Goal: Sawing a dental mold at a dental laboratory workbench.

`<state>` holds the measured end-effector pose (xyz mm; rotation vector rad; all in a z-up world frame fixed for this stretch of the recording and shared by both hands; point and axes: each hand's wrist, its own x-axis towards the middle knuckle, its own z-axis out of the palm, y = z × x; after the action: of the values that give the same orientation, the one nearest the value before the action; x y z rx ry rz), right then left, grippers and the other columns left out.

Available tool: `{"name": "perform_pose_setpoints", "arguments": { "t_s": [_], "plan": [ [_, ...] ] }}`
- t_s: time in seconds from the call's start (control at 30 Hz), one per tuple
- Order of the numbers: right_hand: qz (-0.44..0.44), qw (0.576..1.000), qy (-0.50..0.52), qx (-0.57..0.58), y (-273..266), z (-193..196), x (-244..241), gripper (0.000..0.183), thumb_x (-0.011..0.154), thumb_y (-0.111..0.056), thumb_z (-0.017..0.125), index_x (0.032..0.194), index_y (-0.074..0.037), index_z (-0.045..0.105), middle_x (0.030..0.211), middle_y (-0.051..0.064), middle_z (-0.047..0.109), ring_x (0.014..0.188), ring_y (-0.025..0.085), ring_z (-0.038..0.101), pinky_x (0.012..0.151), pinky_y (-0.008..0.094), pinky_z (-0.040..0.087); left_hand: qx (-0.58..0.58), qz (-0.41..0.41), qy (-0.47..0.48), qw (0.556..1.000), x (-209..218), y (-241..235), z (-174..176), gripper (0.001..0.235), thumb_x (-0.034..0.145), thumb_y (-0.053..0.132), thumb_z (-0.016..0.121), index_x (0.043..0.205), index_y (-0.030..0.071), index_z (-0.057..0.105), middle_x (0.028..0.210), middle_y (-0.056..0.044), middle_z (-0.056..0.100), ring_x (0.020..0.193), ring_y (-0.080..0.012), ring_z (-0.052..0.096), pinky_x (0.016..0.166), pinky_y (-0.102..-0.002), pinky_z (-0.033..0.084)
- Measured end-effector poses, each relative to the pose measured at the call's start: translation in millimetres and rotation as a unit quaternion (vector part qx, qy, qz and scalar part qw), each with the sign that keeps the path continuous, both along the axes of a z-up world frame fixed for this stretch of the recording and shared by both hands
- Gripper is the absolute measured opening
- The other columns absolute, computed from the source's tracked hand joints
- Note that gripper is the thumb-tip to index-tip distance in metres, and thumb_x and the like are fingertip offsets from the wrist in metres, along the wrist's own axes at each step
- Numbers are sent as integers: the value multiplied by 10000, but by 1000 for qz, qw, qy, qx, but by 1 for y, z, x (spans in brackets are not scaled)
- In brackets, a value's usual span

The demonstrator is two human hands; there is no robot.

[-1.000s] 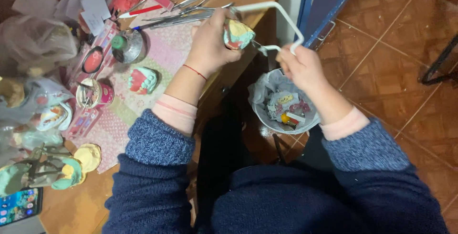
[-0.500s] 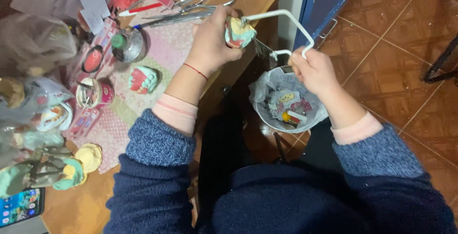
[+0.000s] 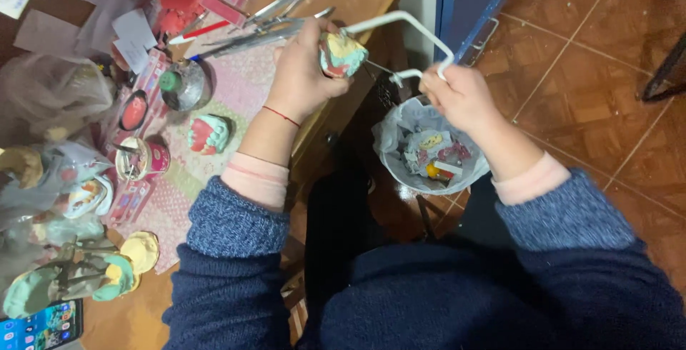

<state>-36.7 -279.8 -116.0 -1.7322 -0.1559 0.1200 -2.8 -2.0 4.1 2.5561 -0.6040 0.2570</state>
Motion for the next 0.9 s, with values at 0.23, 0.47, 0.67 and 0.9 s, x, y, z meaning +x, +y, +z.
{"name": "perform_pose_setpoints", "arguments": {
  "t_s": [0.23, 0.47, 0.67, 0.9],
  "plan": [
    [-6, 1000, 8, 3, 17, 23, -1, 266, 1065, -222, 571, 881, -54, 666, 599, -14, 567, 492, 88, 527, 472, 265, 422, -32, 1, 29, 999, -2, -1, 2, 700, 661, 282, 872, 1254, 133, 531, 1136, -84, 710, 1111, -314, 686, 954, -412, 494],
    [-8, 1000, -15, -4, 13, 16, -2, 245, 1061, -203, 557, 907, -49, 670, 610, -16, 574, 511, 81, 526, 481, 266, 423, -9, -13, -11, 1000, -2, 0, -1, 656, 637, 245, 893, 1185, 116, 556, 1080, -93, 733, 1080, -344, 683, 917, -450, 460],
    [0, 1000, -4, 7, 9, 19, 1, 268, 1072, -215, 553, 896, -47, 662, 591, -12, 561, 494, 91, 520, 474, 270, 414, -13, -2, -6, 1000, 1, -2, 1, 689, 640, 266, 881, 1216, 100, 541, 1090, -106, 721, 1065, -345, 685, 917, -439, 482],
    [-9, 1000, -9, -29, 15, 17, 5, 245, 1054, -216, 563, 899, -63, 674, 606, -14, 587, 495, 86, 538, 465, 265, 427, -7, -28, -33, 999, 1, 1, -1, 658, 665, 262, 891, 1207, 102, 554, 1076, -110, 734, 1054, -352, 693, 891, -440, 499]
  ]
}}
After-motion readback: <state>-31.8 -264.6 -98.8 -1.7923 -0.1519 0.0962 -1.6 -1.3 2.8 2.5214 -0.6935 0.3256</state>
